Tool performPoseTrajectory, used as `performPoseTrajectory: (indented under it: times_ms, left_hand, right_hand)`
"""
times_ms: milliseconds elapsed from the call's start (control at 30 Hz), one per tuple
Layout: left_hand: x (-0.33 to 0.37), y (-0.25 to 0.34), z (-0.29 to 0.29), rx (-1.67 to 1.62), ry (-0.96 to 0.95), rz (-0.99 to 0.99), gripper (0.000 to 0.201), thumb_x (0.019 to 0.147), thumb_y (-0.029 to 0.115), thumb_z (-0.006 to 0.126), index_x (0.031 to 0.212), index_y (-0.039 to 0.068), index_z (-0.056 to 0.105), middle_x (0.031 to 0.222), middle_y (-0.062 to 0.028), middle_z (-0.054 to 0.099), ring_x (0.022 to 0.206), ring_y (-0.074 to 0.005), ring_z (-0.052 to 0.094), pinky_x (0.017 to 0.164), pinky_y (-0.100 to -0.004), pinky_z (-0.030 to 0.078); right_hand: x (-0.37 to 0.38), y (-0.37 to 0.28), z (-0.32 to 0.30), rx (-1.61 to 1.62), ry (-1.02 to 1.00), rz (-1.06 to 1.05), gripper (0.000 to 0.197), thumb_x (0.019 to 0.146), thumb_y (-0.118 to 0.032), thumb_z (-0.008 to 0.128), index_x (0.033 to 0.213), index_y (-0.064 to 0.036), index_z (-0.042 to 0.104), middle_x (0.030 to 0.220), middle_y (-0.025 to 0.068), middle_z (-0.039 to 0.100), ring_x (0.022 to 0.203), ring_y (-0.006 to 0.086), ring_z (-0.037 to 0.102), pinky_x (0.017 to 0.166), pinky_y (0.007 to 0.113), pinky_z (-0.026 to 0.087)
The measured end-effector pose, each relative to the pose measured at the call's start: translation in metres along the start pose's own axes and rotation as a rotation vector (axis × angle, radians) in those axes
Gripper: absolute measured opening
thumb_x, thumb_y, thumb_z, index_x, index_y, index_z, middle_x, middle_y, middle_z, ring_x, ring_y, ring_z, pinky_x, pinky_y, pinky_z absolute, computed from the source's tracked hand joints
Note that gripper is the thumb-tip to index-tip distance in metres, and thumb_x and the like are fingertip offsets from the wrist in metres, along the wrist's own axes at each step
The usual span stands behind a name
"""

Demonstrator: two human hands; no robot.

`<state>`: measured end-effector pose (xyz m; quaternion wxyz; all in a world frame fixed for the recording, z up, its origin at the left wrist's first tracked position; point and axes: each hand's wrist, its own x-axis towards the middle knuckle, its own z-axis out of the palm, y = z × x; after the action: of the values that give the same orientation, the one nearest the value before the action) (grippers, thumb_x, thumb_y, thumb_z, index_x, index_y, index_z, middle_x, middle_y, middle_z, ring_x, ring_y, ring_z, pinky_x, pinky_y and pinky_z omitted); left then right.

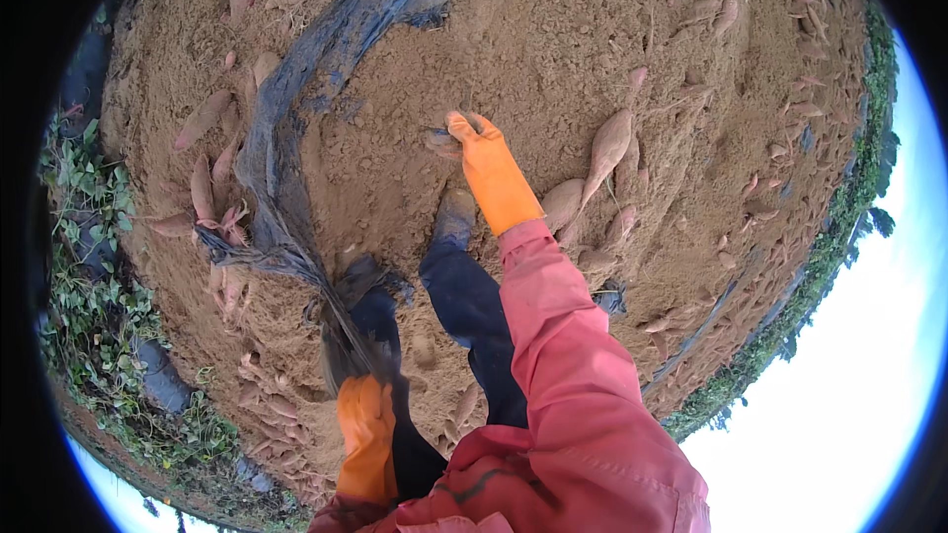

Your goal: The person walks along a harvested sweet potato field and repeatedly bends to pick up pieces of black plastic mulch film from the soil. They gather the plastic into a bundle in their hands and continue moving forward to collect more pieces.

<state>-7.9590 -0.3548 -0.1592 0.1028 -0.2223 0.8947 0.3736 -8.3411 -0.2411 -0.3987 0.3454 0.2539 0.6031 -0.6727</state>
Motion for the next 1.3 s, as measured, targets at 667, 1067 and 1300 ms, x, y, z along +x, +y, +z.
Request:
performPoseTrajectory:
  times_ms: [667,1067,1300]
  left_hand:
    - [0.077,0.198,-0.202,-0.532,0.117,-0.278,0.016,0.099,0.010,0.070,0.111,-0.001,0.070,0.089,-0.0192,0.069,0.077,-0.0337,0.065,0.070,-0.0423,0.052]
    - [0.134,0.343,-0.278,-0.482,-0.233,0.196,0.018,0.101,0.009,0.068,0.115,-0.001,0.071,0.106,-0.0136,0.070,0.094,-0.0248,0.068,0.081,-0.0367,0.054]
    - [0.133,0.345,-0.294,-0.717,-0.723,0.200,0.020,0.097,0.016,0.072,0.109,0.000,0.068,0.092,-0.0040,0.067,0.087,-0.0118,0.057,0.077,-0.0328,0.050]
  right_hand:
    - [-0.348,-0.267,0.049,-1.166,-0.608,-0.419,0.039,0.092,-0.044,0.077,0.093,-0.0065,0.068,0.080,0.0252,0.067,0.080,0.0474,0.067,0.068,0.052,0.051]
    - [-0.450,-0.368,0.030,-1.081,-0.827,-0.637,0.020,0.091,-0.036,0.074,0.101,-0.0189,0.078,0.090,0.0150,0.077,0.086,0.0403,0.073,0.073,0.049,0.057]
    - [-0.480,-0.399,0.022,-1.179,-0.773,-0.653,0.021,0.090,-0.034,0.075,0.107,-0.0220,0.076,0.093,0.0138,0.077,0.088,0.0395,0.073,0.075,0.048,0.057]
